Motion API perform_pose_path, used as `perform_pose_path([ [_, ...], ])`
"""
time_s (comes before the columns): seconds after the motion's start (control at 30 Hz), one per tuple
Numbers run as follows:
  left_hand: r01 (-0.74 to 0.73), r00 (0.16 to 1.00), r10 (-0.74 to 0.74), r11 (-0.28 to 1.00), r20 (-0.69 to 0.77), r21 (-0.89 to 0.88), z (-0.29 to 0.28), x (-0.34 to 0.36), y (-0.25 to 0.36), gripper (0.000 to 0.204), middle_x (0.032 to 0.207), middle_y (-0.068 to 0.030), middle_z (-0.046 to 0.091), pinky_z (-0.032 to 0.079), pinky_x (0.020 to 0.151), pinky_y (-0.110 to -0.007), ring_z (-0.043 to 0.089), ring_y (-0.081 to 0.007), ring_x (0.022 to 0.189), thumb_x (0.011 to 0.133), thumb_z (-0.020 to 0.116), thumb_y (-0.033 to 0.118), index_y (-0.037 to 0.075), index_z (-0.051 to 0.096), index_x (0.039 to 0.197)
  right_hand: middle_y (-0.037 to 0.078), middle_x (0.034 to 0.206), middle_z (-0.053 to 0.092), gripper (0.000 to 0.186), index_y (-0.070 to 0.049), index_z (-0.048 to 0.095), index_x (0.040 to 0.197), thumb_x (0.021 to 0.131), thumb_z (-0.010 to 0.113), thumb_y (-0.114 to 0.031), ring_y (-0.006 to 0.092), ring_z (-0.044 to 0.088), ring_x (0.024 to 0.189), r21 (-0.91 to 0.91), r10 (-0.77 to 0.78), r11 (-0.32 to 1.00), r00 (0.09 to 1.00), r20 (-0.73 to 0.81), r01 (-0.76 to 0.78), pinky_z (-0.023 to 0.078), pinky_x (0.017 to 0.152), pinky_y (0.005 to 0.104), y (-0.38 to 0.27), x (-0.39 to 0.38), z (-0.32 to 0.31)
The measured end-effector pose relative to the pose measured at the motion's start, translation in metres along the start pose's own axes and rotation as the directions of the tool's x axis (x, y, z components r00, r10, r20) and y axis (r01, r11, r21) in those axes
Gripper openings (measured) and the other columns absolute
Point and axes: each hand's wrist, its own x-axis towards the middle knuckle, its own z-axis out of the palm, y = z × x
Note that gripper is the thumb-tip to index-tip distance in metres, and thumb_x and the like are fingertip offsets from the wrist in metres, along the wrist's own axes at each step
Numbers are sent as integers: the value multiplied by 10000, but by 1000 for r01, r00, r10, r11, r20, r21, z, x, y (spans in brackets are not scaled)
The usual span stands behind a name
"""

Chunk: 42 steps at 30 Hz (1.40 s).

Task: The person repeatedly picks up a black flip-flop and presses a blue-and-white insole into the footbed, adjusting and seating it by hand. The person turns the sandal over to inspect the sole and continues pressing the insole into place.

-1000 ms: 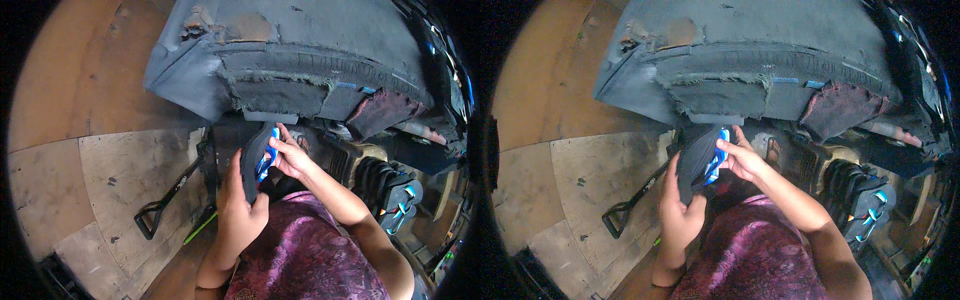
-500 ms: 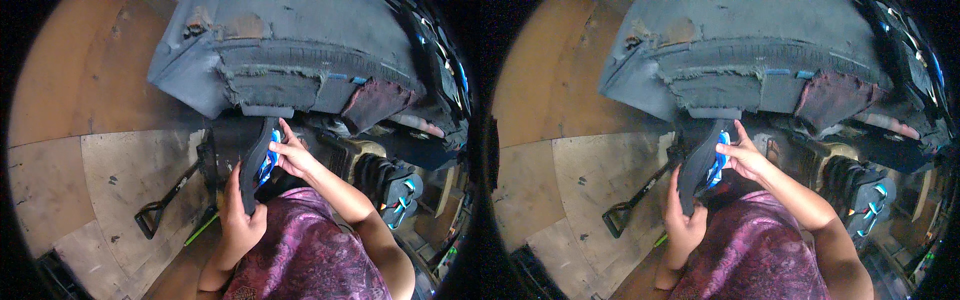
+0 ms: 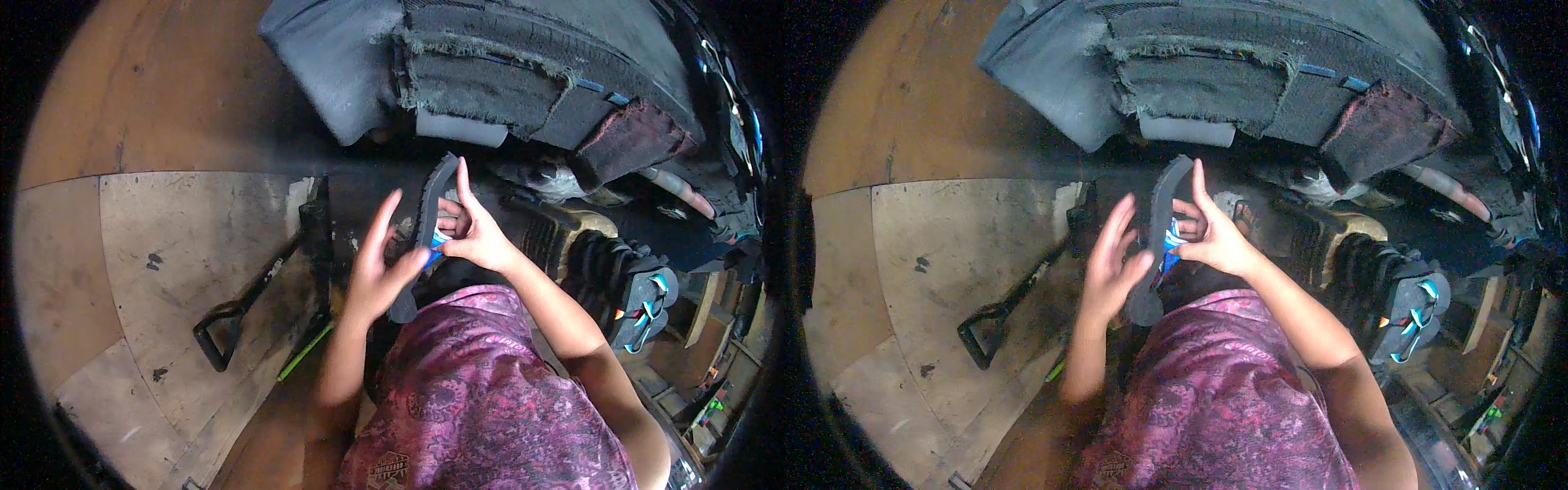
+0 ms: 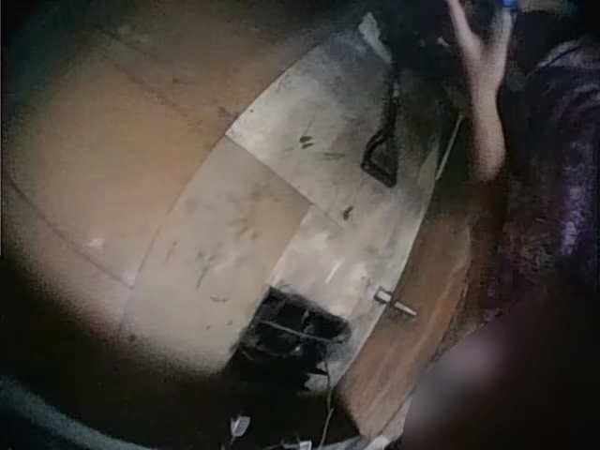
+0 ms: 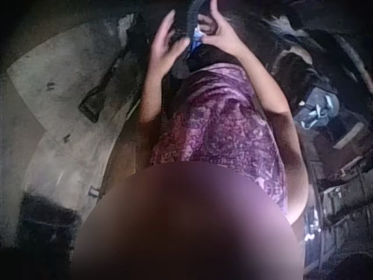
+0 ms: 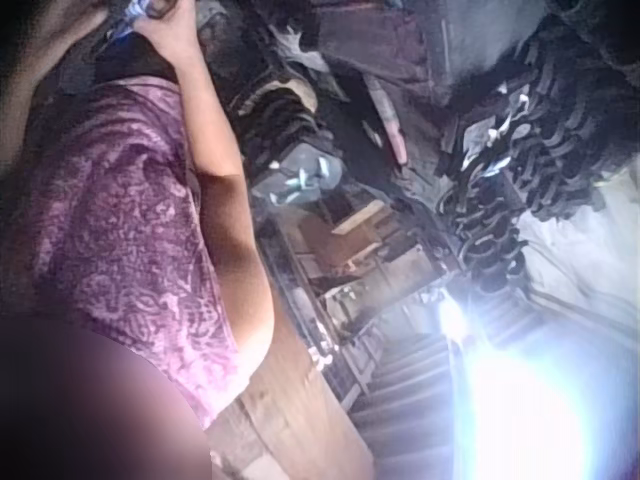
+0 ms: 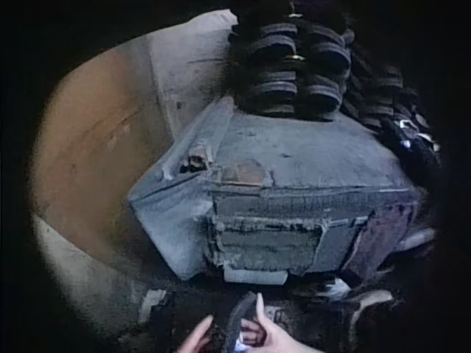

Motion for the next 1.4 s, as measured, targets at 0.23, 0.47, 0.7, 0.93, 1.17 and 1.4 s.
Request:
perform_pose_path([
  [0.23, 230, 970, -216, 965, 114, -124, 19, 64, 15, 651, 1168, -70, 654, 479, 959, -300, 608, -126, 1049, 894, 702, 99, -15, 426, 1473, 156, 1633, 192, 1323, -340, -201, 1556, 786, 773, 118, 148, 476, 1250, -37, -3, 999, 994, 110, 7, 463, 1003, 314, -22, 6, 0],
  [0.47, 210, 977, -213, 970, 13, 124, 32, 77, 22, 658, 1148, -127, 693, 501, 910, -302, 623, -130, 1053, 891, 717, 205, -10, 455, 1455, 44, 1324, 530, 1188, -288, -26, 1604, 803, 732, 153, 127, 573, 1085, 199, 71, 977, 997, 41, -78, 517, 961, 309, -19, 10, -13],
  [0.7, 199, 975, -201, 980, 95, 32, 51, 144, -9, 376, 974, -104, 715, 517, 803, -310, 647, -146, 899, 832, 686, 242, -21, 674, 1100, 167, 1208, 640, 792, -11, 313, 1481, 823, 745, 72, 222, 646, 1111, 209, 199, 962, 974, -109, -173, 549, 957, 394, -55, 35, -51],
  [0.93, 90, 991, -127, 887, -52, -453, 59, 68, -32, 701, 1313, -80, 589, 483, 966, -311, 586, -167, 1148, 855, 720, 46, 14, 411, 1483, 228, 1603, 270, 1172, -91, 102, 1600, 704, 853, -21, 321, 333, 1459, -712, -289, 663, 956, 43, 232, 328, 1163, 394, -10, 3, -34],
  [1.17, 122, 929, 17, 929, -369, 350, 60, 77, 1, 520, 941, -219, 731, 567, 750, -382, 742, -304, 871, 911, 699, 417, -20, 661, 1191, 231, 1503, 441, 949, -45, 302, 1541, 759, 837, -86, 325, 441, 1391, -779, -118, 626, 991, -61, 27, 413, 1100, 379, -14, 4, -10],
  [1.4, 343, 926, -166, 746, -340, 571, 51, 91, 30, 377, 886, -206, 725, 560, 717, -413, 730, -346, 846, 919, 671, 390, 67, 725, 1104, 85, 1367, 577, 867, -67, 355, 1513, 781, 815, -3, 199, 561, 1240, -351, 30, 936, 996, 87, 3, 453, 1056, 353, -41, 14, 2],
])
